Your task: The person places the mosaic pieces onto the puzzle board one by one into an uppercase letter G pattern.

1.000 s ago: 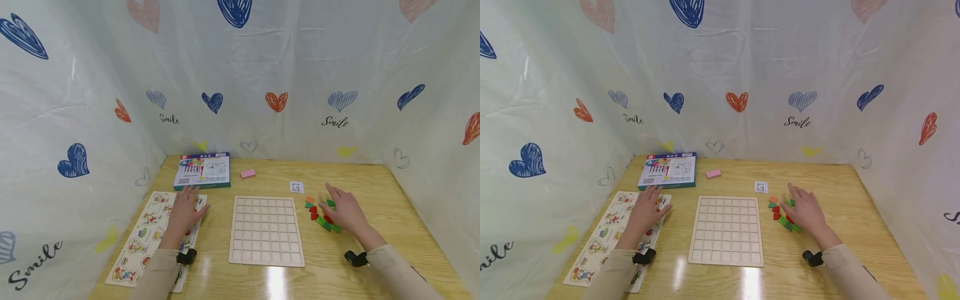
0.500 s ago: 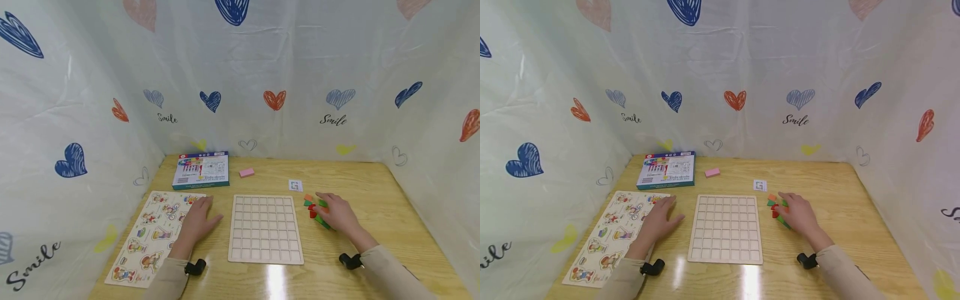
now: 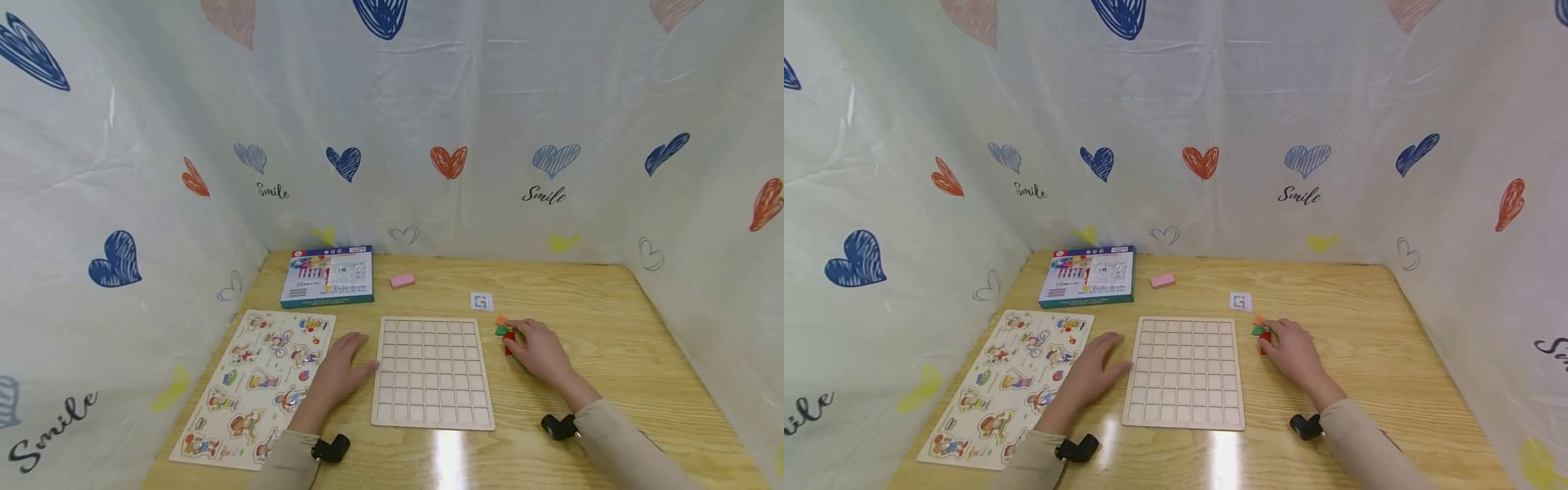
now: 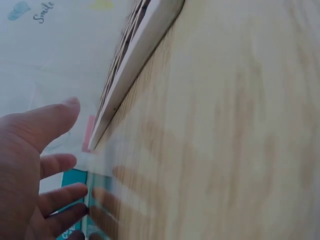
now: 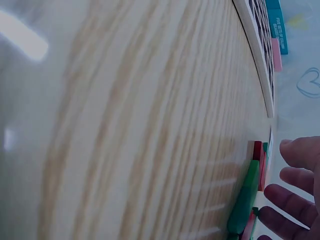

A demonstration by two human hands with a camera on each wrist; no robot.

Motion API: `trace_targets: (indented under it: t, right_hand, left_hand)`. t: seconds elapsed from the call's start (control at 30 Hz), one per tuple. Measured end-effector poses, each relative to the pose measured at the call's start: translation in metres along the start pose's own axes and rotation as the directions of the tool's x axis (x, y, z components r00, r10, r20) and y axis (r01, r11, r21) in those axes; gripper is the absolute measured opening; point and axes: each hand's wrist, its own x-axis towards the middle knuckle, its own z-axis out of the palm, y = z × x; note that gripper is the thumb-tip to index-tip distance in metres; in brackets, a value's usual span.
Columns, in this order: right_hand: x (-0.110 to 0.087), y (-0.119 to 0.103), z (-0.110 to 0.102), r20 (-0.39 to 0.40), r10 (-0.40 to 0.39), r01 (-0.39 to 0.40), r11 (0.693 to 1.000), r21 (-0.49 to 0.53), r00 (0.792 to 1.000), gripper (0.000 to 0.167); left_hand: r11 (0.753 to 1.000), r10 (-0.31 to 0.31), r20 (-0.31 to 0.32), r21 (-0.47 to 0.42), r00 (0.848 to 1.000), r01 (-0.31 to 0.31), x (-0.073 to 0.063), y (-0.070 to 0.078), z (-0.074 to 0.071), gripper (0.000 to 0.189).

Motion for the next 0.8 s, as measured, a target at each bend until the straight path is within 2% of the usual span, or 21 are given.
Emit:
trace_targets:
  t: [0.17, 0.37, 0.6, 0.8]
  right_hand:
    - [0.006, 0.0, 0.008, -0.02, 0.01, -0.01, 1.0, 0.001, 1.0, 0.041]
    - [0.011, 0.002, 0.015, -0.029, 0.01, -0.011, 1.0, -0.023, 1.0, 0.038]
    - [0.017, 0.003, 0.018, -0.023, 0.021, -0.022, 0.999, -0.044, 1.0, 0.035]
    - [0.018, 0.0, 0.017, -0.017, 0.039, -0.04, 0.998, -0.049, 0.999, 0.034]
  left_hand:
    - [0.998, 0.023, 0.061, -0.058, 0.998, -0.02, 0.0, -0.002, 0.004, 0.067]
    - [0.995, 0.103, 0.15, -0.029, 0.983, -0.1, 0.001, -0.006, 0.005, 0.077]
    - [0.983, 0.182, 0.195, -0.052, 0.964, -0.175, 0.0, -0.009, 0.0, 0.071]
    - [0.983, 0.185, 0.222, -0.056, 0.957, -0.177, 0.0, -0.01, -0.001, 0.069]
